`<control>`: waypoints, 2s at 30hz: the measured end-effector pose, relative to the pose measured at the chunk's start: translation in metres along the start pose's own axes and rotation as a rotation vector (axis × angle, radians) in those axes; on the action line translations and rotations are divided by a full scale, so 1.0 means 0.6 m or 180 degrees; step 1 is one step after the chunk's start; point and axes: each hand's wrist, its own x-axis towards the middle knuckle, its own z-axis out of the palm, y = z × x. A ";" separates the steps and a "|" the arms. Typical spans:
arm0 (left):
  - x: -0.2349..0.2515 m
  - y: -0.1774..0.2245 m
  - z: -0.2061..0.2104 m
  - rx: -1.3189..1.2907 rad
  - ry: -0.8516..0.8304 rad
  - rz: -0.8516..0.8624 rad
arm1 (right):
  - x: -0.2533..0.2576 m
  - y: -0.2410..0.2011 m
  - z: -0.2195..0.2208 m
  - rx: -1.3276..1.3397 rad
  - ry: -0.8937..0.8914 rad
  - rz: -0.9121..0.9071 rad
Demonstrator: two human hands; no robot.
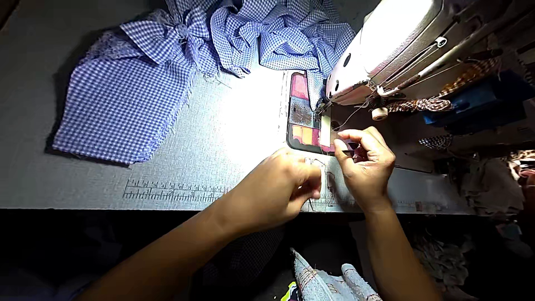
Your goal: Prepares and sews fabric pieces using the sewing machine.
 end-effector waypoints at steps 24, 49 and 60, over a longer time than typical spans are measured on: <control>0.021 0.050 -0.056 0.0870 -0.0015 0.0577 | -0.068 -0.056 0.032 0.1959 -0.0516 0.0927; 0.108 0.003 -0.070 0.2405 -0.0379 0.0791 | 0.059 0.053 0.041 0.1566 -0.0519 0.1984; 0.005 0.058 0.038 -0.2422 -0.0102 -0.0251 | -0.097 0.003 -0.101 0.1880 -0.0075 0.2446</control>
